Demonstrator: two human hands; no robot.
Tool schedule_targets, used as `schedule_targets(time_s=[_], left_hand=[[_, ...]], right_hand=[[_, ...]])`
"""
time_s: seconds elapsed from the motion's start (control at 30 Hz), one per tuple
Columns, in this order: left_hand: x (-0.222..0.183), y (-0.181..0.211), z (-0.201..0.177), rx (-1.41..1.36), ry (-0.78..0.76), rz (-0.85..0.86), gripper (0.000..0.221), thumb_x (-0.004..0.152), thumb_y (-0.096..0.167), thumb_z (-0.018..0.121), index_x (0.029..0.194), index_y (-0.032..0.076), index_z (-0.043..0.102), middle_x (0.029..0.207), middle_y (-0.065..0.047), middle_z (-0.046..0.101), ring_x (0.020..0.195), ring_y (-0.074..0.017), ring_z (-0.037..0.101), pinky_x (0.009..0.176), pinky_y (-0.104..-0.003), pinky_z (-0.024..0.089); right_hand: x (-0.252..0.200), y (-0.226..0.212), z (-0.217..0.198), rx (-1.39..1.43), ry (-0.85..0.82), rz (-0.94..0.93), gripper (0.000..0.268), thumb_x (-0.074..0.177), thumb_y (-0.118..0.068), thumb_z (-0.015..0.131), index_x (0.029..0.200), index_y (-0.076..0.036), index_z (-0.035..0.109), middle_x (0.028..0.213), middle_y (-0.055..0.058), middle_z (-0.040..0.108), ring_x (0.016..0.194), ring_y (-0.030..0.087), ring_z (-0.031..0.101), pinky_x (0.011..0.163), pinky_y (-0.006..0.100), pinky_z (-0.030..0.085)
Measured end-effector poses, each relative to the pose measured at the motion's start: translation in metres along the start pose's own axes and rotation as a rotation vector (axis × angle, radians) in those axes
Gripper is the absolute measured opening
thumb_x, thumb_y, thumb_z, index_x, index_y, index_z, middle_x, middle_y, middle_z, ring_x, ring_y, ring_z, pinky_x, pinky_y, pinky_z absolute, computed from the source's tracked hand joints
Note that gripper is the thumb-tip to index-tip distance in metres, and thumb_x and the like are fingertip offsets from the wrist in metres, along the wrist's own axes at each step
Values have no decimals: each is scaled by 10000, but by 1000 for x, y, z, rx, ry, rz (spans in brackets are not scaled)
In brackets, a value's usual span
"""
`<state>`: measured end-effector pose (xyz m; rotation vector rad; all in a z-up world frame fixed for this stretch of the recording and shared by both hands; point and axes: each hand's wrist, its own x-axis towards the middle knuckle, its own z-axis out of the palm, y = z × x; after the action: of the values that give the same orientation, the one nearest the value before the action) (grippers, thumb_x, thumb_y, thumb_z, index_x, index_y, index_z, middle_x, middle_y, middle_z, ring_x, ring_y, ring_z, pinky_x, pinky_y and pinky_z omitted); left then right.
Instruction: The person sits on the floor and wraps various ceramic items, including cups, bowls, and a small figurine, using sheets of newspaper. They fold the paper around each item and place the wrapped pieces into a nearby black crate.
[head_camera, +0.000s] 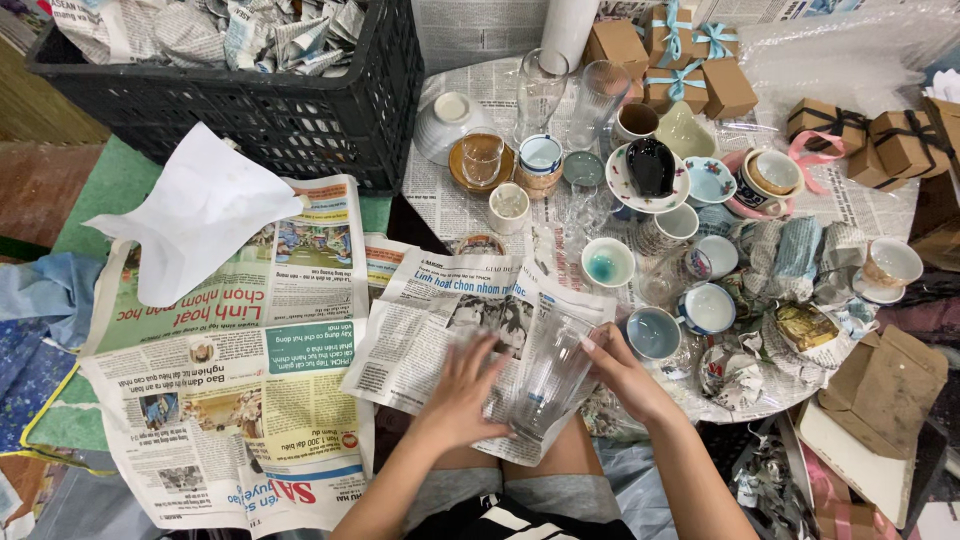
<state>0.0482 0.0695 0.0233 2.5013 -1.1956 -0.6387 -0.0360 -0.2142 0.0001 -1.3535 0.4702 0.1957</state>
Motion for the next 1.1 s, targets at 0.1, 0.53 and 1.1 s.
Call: schedule_targets(time_s=[0.1,0.53,1.1], left_hand=[[-6,-16,-17,-20,57,-157,1272,629,604,867,1589,175,150,1675,-139,61,1548,-342,35,1246,-591,-6],[-38,-131,-23,-433,480,-897,785,944,454,633,1560,42,375,1520,-212,479,1297,-356,582,1061,-472,494],[12,5,-6,-109,276,-4,730,876,311,732,1507,107,427,1608,-167,327,1503,-337,240,1217,-597,94]], right_hand=[[8,-3,-1,34,12,101,716,954,-428,554,1567,-202,261,1480,84,537,1274,252,607,1038,427,462],[30,-20,9,-155,-3,128,601,929,-480,585,1389,-120,443,1291,131,642,1099,274,713,946,447,573],[52,-68,-6,-110,246,-423,349,1038,-292,600,1210,-81,382,1166,195,557,1094,333,644,957,485,592]])
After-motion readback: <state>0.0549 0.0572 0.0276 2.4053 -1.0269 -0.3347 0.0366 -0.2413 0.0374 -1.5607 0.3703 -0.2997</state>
